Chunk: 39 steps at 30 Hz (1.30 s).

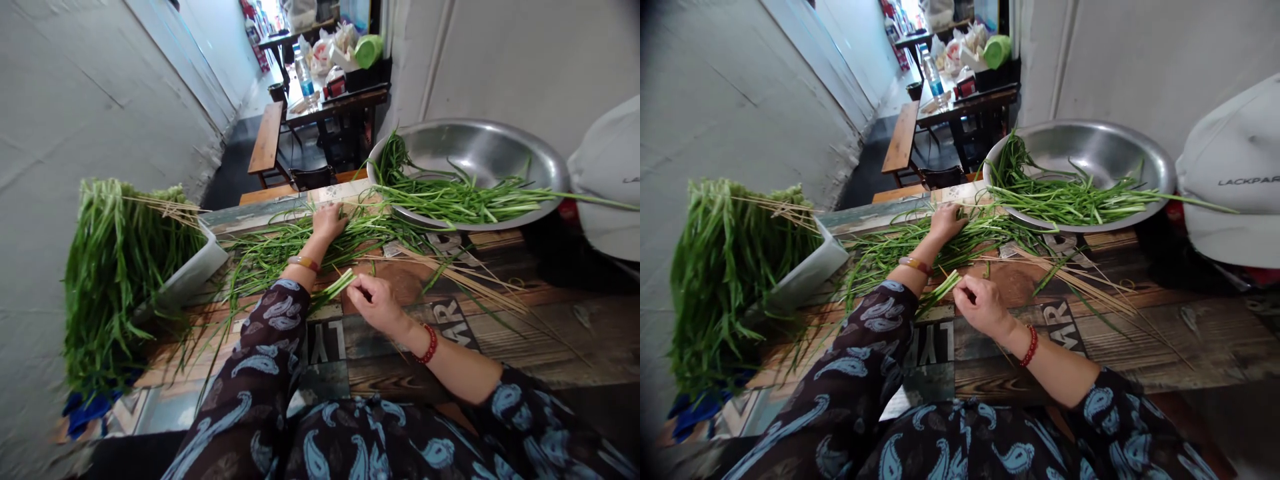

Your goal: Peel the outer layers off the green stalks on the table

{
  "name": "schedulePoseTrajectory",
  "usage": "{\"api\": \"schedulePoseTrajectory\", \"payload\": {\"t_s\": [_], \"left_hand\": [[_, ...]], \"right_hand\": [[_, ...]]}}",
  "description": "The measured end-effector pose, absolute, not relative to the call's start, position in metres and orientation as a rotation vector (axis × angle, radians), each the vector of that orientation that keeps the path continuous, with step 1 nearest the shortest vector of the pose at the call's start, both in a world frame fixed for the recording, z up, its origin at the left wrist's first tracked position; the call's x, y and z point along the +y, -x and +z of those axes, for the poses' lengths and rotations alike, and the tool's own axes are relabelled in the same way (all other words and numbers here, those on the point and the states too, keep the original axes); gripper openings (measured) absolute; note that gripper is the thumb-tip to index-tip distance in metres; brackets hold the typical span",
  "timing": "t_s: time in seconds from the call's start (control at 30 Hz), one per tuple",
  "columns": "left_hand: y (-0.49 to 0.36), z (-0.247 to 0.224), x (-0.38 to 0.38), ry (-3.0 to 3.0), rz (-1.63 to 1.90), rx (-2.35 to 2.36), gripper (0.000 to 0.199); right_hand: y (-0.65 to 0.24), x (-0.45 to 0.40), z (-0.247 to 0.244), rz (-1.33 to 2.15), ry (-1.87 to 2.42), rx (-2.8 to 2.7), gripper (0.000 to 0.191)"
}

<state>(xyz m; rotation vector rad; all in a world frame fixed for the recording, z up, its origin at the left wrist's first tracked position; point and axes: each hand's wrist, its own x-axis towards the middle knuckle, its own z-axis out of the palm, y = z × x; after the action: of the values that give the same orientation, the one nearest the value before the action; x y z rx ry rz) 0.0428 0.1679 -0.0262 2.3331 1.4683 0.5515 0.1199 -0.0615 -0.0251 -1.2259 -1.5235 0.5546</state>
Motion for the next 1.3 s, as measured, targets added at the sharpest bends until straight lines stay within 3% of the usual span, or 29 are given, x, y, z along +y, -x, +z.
{"api": "schedulePoseTrajectory", "payload": {"t_s": [0.4, 0.7, 1.03, 1.23, 1.3], "left_hand": [[0.008, 0.023, 0.142, -1.857, 0.838, 1.097, 0.019], [0.053, 0.078, 0.090, -1.607, 0.924, 0.756, 0.026], [0.087, 0.081, 0.053, -1.918, 0.893, 1.101, 0.027], [0.114, 0.115, 0.032, -2.571, 1.360, 1.625, 0.017], [0.117, 0.107, 0.028, -2.664, 1.282, 1.680, 0.018]], "right_hand": [[-0.118, -0.064, -0.024, 0.546, 1.177, -1.518, 0.021], [-0.119, -0.066, -0.028, 0.549, 1.192, -1.525, 0.024], [-0.122, -0.068, -0.025, 0.562, 1.227, -1.509, 0.022], [-0.124, -0.070, -0.020, 0.583, 1.240, -1.500, 0.021], [-0.124, -0.070, -0.021, 0.590, 1.250, -1.492, 0.021]]}}
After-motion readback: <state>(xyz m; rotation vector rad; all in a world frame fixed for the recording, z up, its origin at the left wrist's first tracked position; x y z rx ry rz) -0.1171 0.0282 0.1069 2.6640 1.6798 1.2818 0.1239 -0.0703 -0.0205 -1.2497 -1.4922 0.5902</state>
